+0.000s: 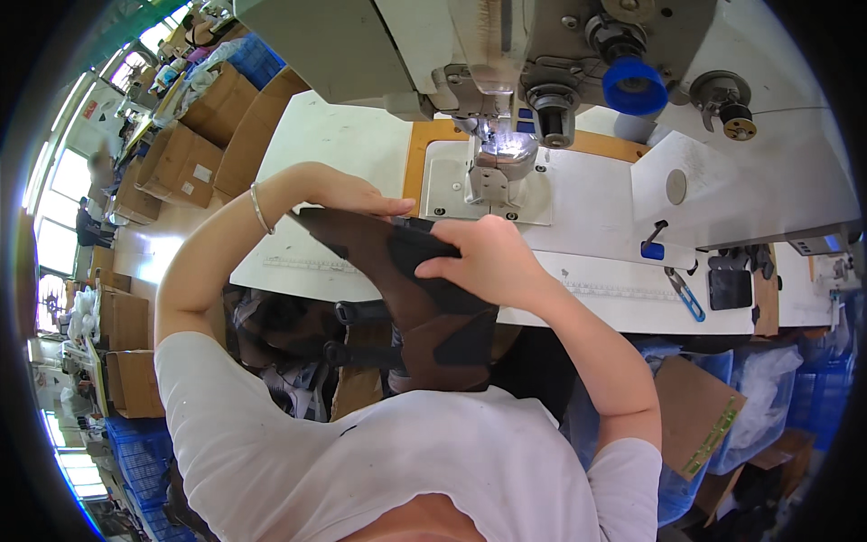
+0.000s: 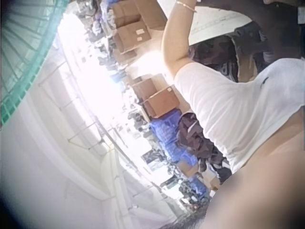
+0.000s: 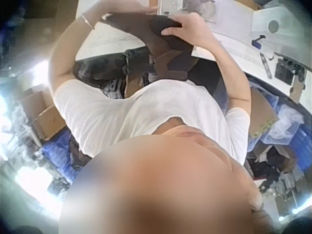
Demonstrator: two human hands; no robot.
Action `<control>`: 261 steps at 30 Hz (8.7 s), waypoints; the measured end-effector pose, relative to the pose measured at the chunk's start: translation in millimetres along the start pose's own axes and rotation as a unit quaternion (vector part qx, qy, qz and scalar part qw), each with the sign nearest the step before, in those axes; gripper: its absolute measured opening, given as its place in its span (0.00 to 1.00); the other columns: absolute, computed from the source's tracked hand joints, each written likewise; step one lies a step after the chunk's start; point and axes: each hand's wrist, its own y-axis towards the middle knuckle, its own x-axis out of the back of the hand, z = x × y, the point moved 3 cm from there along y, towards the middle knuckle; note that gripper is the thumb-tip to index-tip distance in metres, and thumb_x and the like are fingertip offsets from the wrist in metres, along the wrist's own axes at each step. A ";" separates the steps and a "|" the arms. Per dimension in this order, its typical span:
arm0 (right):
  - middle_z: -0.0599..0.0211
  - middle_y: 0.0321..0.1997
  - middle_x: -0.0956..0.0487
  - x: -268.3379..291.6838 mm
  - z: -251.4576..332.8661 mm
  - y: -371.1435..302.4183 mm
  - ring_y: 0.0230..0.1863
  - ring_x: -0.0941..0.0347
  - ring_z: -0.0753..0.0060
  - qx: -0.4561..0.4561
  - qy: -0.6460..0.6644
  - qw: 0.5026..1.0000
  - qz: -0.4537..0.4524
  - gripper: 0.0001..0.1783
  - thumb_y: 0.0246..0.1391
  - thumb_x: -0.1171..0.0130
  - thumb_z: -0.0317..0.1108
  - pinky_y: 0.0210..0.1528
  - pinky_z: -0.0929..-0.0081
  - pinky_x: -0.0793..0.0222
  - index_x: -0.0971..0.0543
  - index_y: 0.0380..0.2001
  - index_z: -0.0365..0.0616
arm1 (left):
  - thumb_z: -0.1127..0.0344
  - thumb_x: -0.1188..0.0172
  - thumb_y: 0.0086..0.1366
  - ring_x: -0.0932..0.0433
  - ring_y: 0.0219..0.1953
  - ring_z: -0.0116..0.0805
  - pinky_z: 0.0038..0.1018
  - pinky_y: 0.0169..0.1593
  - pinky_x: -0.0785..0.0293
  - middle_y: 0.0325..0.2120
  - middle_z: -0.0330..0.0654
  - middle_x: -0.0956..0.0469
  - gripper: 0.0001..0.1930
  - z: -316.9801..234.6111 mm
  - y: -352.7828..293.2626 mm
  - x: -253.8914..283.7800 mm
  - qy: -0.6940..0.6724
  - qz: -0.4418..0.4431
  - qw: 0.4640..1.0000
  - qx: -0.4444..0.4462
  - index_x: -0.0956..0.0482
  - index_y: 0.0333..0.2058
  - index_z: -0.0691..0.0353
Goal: The person stitches boot upper parts using a sewing machine, turning and guiding the material by hand under the needle, and retrieves additional boot uppers from a box to sew.
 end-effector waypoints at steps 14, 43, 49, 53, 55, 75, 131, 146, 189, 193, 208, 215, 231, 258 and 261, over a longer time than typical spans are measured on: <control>0.68 0.35 0.21 -6.1 -26.4 -4.3 0.34 0.26 0.83 -0.066 0.544 0.805 -0.226 0.11 0.60 0.46 0.31 0.38 0.82 0.28 0.24 0.40 0.33 | 0.56 0.36 0.48 0.32 0.55 0.52 0.51 0.59 0.39 0.53 0.42 0.29 0.27 -67.5 -78.1 -138.0 0.308 -0.531 0.784 -0.094 0.25 0.50 0.50; 0.73 0.35 0.21 -4.3 -43.2 -15.7 0.33 0.29 0.86 -0.080 0.429 0.866 -0.244 0.12 0.58 0.44 0.30 0.37 0.85 0.33 0.23 0.43 0.36 | 0.64 0.45 0.57 0.31 0.57 0.48 0.47 0.59 0.36 0.56 0.39 0.30 0.24 -38.6 -55.9 -114.6 0.400 -0.645 0.651 0.025 0.26 0.54 0.41; 0.68 0.36 0.24 -37.7 -59.8 -58.5 0.40 0.31 0.76 -0.041 0.349 0.913 -0.208 0.09 0.51 0.41 0.25 0.46 0.79 0.38 0.22 0.37 0.34 | 0.62 0.43 0.58 0.26 0.51 0.43 0.43 0.57 0.31 0.47 0.37 0.26 0.20 -41.5 -60.2 -116.6 0.441 -0.645 0.624 0.002 0.23 0.51 0.40; 0.68 0.35 0.24 -36.0 -53.9 -60.3 0.39 0.31 0.77 -0.015 0.341 0.914 -0.219 0.08 0.51 0.41 0.24 0.45 0.80 0.38 0.21 0.36 0.35 | 0.62 0.48 0.61 0.25 0.48 0.45 0.42 0.53 0.27 0.47 0.37 0.26 0.18 -42.3 -62.5 -123.5 0.432 -0.665 0.604 -0.084 0.23 0.51 0.43; 0.68 0.37 0.23 -39.2 -60.9 -62.7 0.40 0.31 0.78 -0.038 0.368 0.903 -0.217 0.08 0.51 0.41 0.23 0.45 0.81 0.38 0.21 0.35 0.34 | 0.61 0.47 0.61 0.25 0.49 0.46 0.42 0.54 0.28 0.48 0.38 0.26 0.18 -40.0 -60.2 -124.8 0.430 -0.668 0.602 -0.078 0.23 0.51 0.43; 0.77 0.31 0.23 8.4 -40.1 2.4 0.33 0.33 0.89 -0.018 0.370 0.880 -0.297 0.10 0.57 0.41 0.32 0.35 0.87 0.38 0.20 0.36 0.36 | 0.58 0.32 0.43 0.25 0.49 0.39 0.36 0.54 0.29 0.44 0.36 0.23 0.30 -27.9 -56.5 -34.3 0.343 -0.646 0.670 -0.131 0.23 0.50 0.46; 0.74 0.30 0.25 -28.4 -161.4 -46.7 0.33 0.32 0.85 -0.101 0.110 0.958 -0.245 0.11 0.63 0.49 0.32 0.38 0.87 0.36 0.22 0.42 0.39 | 0.54 0.39 0.54 0.28 0.51 0.56 0.52 0.40 0.23 0.49 0.51 0.28 0.27 262.2 -17.7 -510.7 -0.091 -0.230 0.804 0.541 0.30 0.50 0.61; 0.63 0.33 0.21 -53.5 -35.4 -33.4 0.38 0.27 0.62 0.167 -0.034 0.972 -0.161 0.09 0.49 0.43 0.20 0.43 0.71 0.34 0.21 0.35 0.40 | 0.75 0.47 0.63 0.22 0.35 0.26 0.23 0.37 0.25 0.34 0.41 0.20 0.12 224.8 -262.7 -325.7 -0.568 -0.644 0.509 0.061 0.24 0.44 0.72; 0.56 0.63 0.39 -5.7 -59.5 -114.5 0.65 0.46 0.56 0.096 -0.031 0.852 -0.514 0.40 0.48 0.36 0.37 0.65 0.59 0.53 0.42 0.62 0.43 | 0.60 0.37 0.57 0.27 0.32 0.34 0.29 0.39 0.31 0.27 0.46 0.25 0.15 -40.5 12.3 -91.2 -0.229 -0.346 0.881 -0.228 0.26 0.35 0.67; 0.62 0.52 0.30 26.4 -33.0 -94.5 0.57 0.39 0.55 0.041 -0.304 0.901 -0.307 0.30 0.41 0.32 0.45 0.59 0.59 0.47 0.26 0.47 0.43 | 0.56 0.41 0.62 0.27 0.32 0.32 0.29 0.38 0.31 0.28 0.44 0.25 0.17 -65.4 43.0 -88.1 -0.221 -0.284 0.895 -0.262 0.25 0.37 0.67; 0.73 0.18 0.35 44.6 -4.8 -83.0 0.24 0.38 0.66 0.265 -0.303 0.905 -0.134 0.17 0.40 0.34 0.44 0.35 0.70 0.42 0.31 0.16 0.49 | 0.55 0.43 0.61 0.22 0.37 0.47 0.39 0.39 0.26 0.29 0.47 0.22 0.13 -74.2 107.7 -63.1 0.111 -0.307 0.890 -0.318 0.22 0.32 0.61; 0.69 0.20 0.30 54.4 -34.7 -88.7 0.27 0.32 0.63 0.108 -0.284 0.941 -0.149 0.17 0.42 0.34 0.44 0.32 0.68 0.40 0.29 0.17 0.46 | 0.52 0.50 0.67 0.24 0.40 0.43 0.34 0.45 0.29 0.34 0.47 0.24 0.17 -95.4 51.0 -45.7 -0.008 -0.170 0.921 -0.349 0.28 0.41 0.60; 0.61 0.19 0.26 62.5 -24.1 -39.0 0.25 0.28 0.57 0.071 -0.253 0.965 -0.026 0.21 0.44 0.37 0.49 0.27 0.65 0.35 0.26 0.17 0.41 | 0.54 0.41 0.64 0.27 0.37 0.16 0.18 0.44 0.29 0.34 0.32 0.22 0.19 -77.7 62.2 -61.3 -0.282 0.135 0.925 -0.216 0.24 0.43 0.66; 0.76 0.11 0.39 136.4 -33.5 34.0 0.15 0.44 0.85 0.024 -0.092 0.995 -0.040 0.25 0.48 0.37 0.45 0.18 0.79 0.49 0.30 0.12 0.35 | 0.58 0.37 0.60 0.26 0.32 0.17 0.13 0.41 0.32 0.33 0.33 0.20 0.16 -57.9 36.1 0.9 -0.466 -0.142 0.818 -0.306 0.20 0.41 0.65; 0.73 0.10 0.42 145.2 -39.9 42.2 0.15 0.48 0.80 -0.023 -0.184 0.981 -0.065 0.35 0.46 0.35 0.55 0.18 0.72 0.51 0.38 0.07 0.37 | 0.58 0.36 0.60 0.27 0.35 0.18 0.15 0.43 0.32 0.33 0.33 0.21 0.16 -49.7 39.0 16.9 -0.427 -0.210 0.836 -0.273 0.20 0.40 0.64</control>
